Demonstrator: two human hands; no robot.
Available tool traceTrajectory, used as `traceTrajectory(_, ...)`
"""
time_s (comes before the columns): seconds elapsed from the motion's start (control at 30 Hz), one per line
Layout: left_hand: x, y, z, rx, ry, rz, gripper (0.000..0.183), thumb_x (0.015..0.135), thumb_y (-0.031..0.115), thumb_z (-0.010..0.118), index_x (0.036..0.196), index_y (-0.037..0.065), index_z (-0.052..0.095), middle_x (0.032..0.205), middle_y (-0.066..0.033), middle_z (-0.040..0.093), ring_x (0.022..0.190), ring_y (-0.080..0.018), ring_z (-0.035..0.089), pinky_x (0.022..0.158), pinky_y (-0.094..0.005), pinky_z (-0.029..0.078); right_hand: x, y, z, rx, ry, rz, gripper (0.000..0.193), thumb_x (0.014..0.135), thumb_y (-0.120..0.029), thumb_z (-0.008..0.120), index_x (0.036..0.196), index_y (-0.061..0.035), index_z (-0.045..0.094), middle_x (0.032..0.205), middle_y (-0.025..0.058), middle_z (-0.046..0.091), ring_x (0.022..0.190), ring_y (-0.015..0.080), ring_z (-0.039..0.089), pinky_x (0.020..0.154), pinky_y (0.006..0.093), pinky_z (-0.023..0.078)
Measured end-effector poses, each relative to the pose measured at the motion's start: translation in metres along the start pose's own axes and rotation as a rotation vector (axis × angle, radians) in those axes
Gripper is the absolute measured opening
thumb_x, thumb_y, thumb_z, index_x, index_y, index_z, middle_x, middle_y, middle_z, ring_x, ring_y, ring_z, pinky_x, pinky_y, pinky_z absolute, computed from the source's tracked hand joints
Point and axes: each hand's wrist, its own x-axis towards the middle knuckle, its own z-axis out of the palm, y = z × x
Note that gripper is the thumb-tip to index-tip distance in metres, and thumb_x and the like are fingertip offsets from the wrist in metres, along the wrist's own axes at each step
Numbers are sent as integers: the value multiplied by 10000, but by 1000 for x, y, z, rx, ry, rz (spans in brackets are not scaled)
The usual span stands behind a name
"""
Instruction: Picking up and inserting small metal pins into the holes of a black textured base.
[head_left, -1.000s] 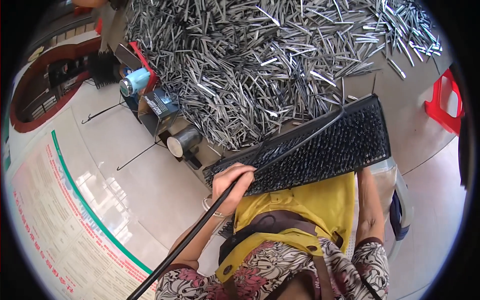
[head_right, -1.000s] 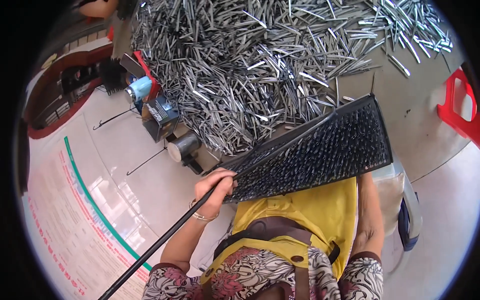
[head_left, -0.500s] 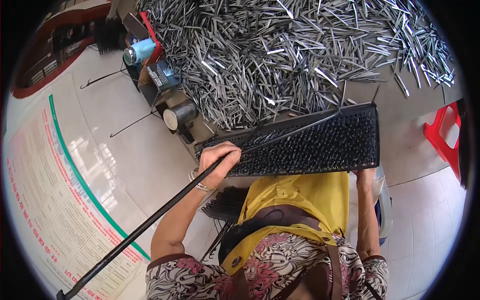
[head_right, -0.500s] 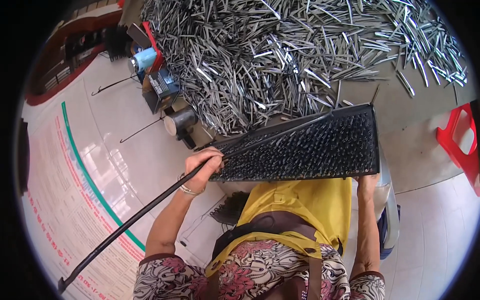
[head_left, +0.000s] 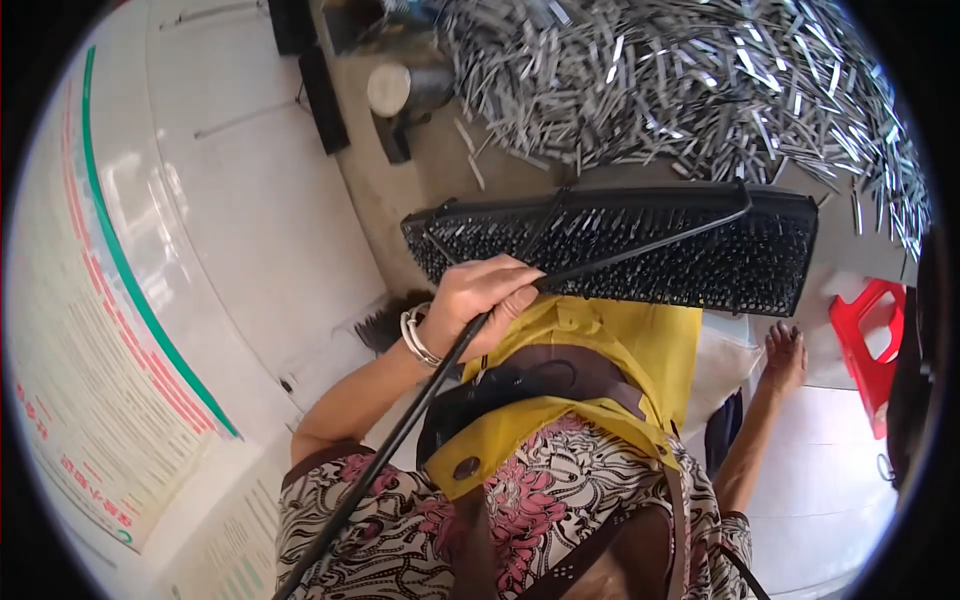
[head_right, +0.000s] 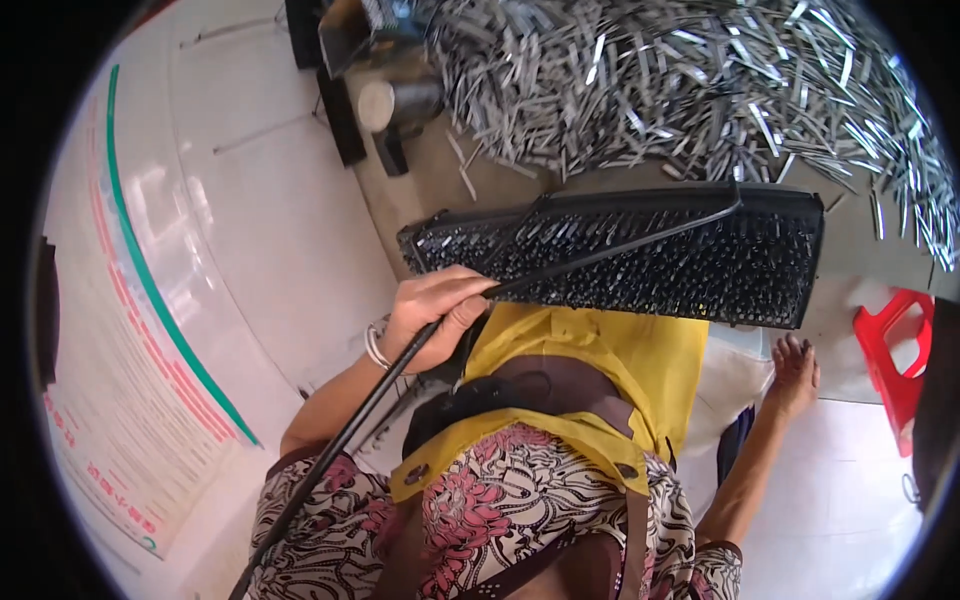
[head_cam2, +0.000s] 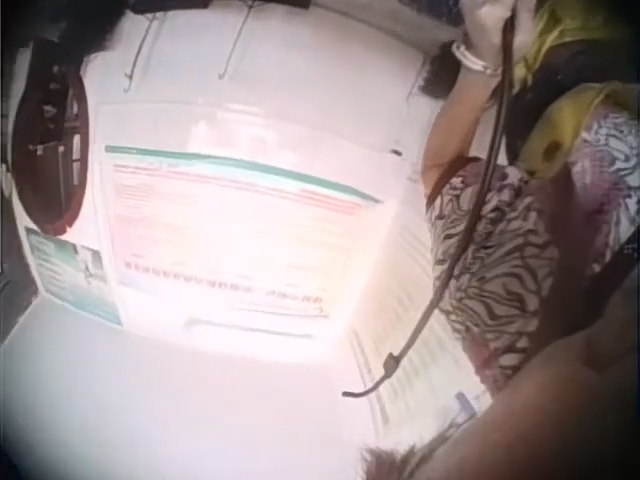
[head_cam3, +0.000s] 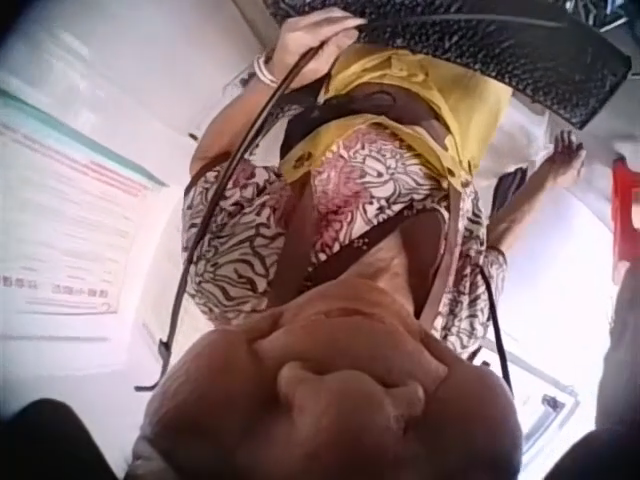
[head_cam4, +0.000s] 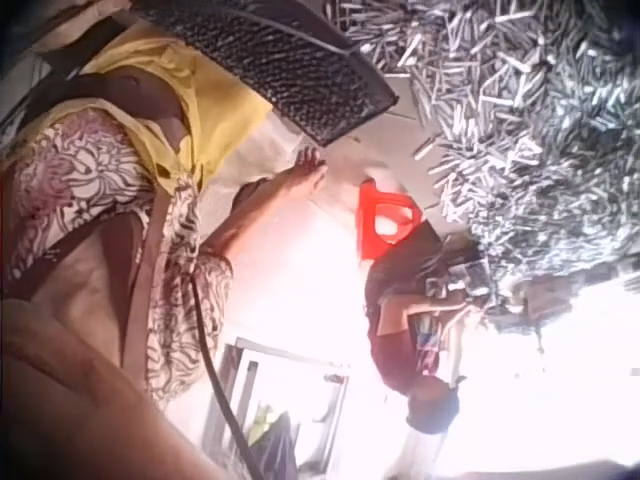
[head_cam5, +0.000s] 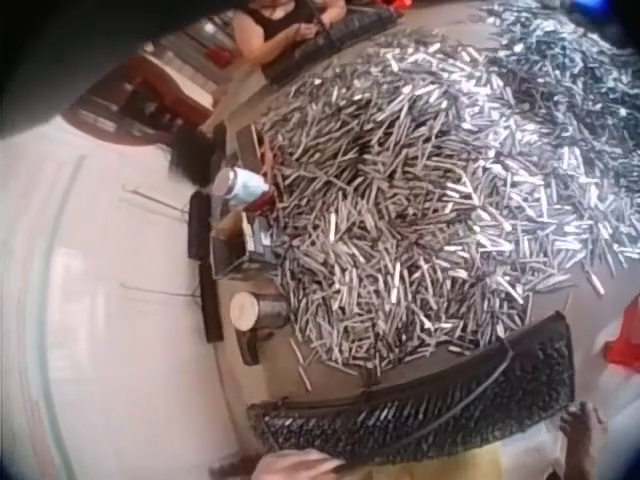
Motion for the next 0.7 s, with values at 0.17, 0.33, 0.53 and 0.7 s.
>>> traceTrajectory(0.17,-54,-2,-25,78,2,-54,168,766,70,576,897,-35,587,747,-149,588,592,-261,569,544,-299,457,27,-51,5,-59,33,-111,334,858,-109,440,1064,153,426,1066,359,457,999,460,476,822,470,430)
traceTrajectory(0.33,-110,-27,-29,122,86,-37,167,750,59,577,887,-36,590,745,-145,584,590,-256,566,533,-316,451,20,-65,117,-460,-198,-534,366,883,-142,379,1134,123,409,1097,285,490,972,343,534,864,396,423)
traceTrajectory(0.53,-168,-54,-26,133,180,18,288,669,33,625,954,15,586,721,-103,571,509,-213,549,448,-290,411,-32,-15,255,-1109,-861,-1008,207,833,-39,447,991,1,574,1058,95,557,867,171,565,760,293,438)
traceTrajectory(0.7,-207,-80,-20,35,135,-60,213,713,39,592,924,15,611,732,-124,590,576,-248,585,514,-303,474,-46,100,341,-1537,-1184,-1049,194,694,-207,573,744,-26,524,687,167,543,650,313,555,568,388,449)
